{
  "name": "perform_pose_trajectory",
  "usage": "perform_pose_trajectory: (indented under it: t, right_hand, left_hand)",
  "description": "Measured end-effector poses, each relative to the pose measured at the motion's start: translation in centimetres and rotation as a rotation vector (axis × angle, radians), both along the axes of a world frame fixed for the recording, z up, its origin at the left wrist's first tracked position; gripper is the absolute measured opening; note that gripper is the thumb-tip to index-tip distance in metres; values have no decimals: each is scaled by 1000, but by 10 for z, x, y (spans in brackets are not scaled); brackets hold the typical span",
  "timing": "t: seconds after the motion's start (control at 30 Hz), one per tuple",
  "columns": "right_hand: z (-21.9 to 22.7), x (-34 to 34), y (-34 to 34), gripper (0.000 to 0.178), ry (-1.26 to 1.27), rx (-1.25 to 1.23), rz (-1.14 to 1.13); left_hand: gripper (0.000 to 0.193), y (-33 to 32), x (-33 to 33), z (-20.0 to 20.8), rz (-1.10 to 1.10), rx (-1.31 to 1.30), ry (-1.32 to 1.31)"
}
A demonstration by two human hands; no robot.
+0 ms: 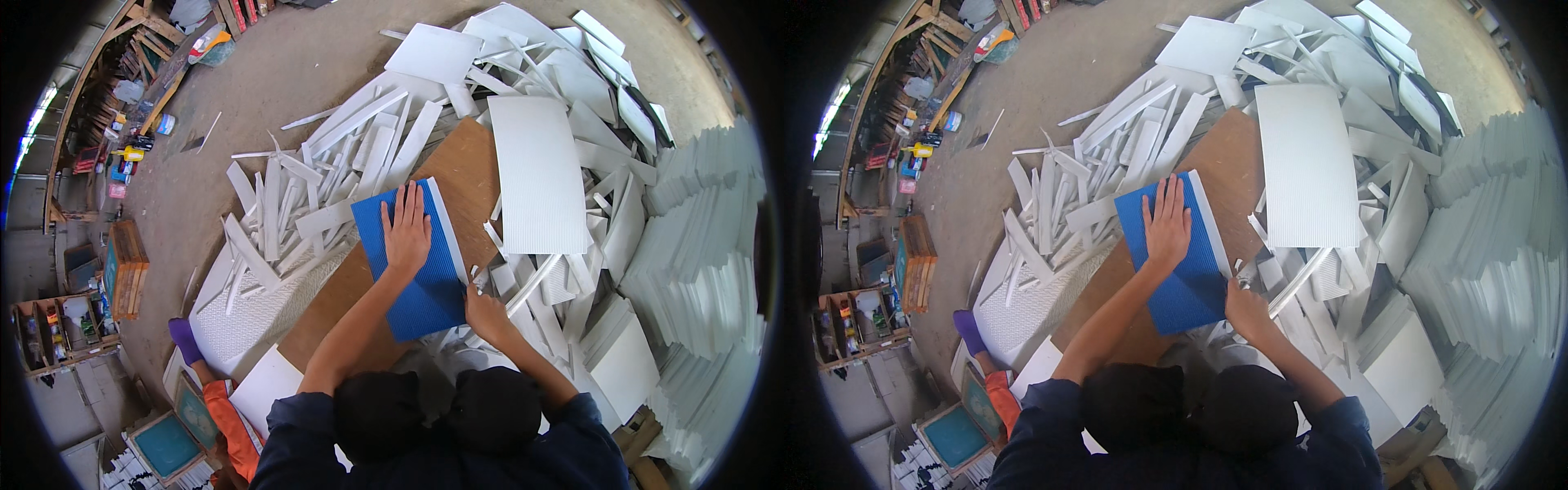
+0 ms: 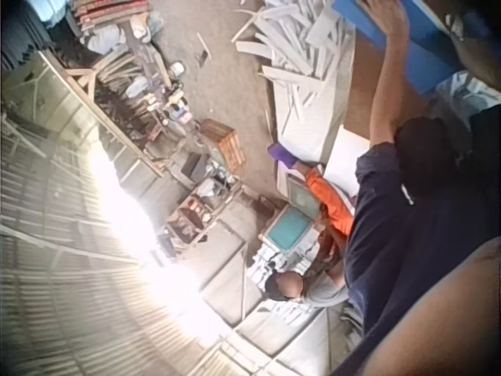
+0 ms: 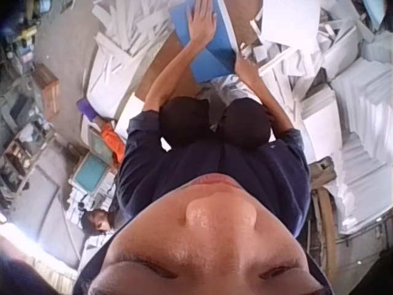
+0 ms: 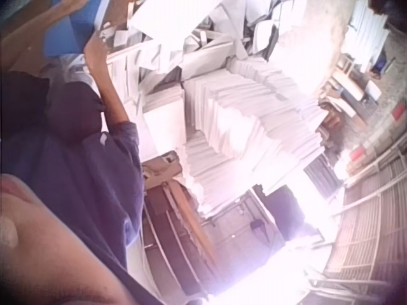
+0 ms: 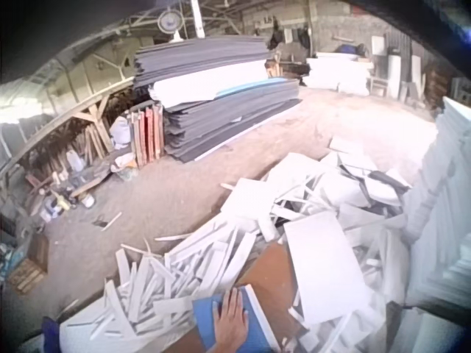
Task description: The person uses a utility knife to cut white foam sheets, using a blue foam sheet as a guide or template. They repeatedly align the blue sheet, cut along its edge, and trim the white foam, discarding the offcuts.
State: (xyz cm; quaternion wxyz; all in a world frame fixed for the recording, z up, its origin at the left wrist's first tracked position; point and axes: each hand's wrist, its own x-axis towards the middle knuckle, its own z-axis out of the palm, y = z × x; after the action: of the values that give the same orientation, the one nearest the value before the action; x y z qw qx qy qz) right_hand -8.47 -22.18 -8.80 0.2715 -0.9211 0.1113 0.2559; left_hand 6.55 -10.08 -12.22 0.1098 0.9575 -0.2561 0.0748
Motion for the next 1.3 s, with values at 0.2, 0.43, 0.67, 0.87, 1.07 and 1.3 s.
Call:
perform_pose_trajectory:
  t: [0.2,0.43,0.67,0.87,1.07,1.3]
  right_hand:
    - [-10,-7,-2,21,10,10,5]
    - [-6,0,0,23,10,-32,28]
    - [-2,-1,1,20,-26,-82,48]
    - [-8,24,2,19,-170,-123,2]
    - [-8,81,0,18,-167,-112,24]
    - [-18,37,1,22,-119,-57,-21]
  left_hand:
    - [36,-2,-6,3,10,-280,-65]
    - [37,11,-34,34,-122,-78,91]
    - [71,37,-119,22,-423,-51,314]
    - [74,28,-92,35,-388,7,302]
    - [79,27,-47,22,-363,-37,207]
    - [75,25,-49,16,-347,-101,194]
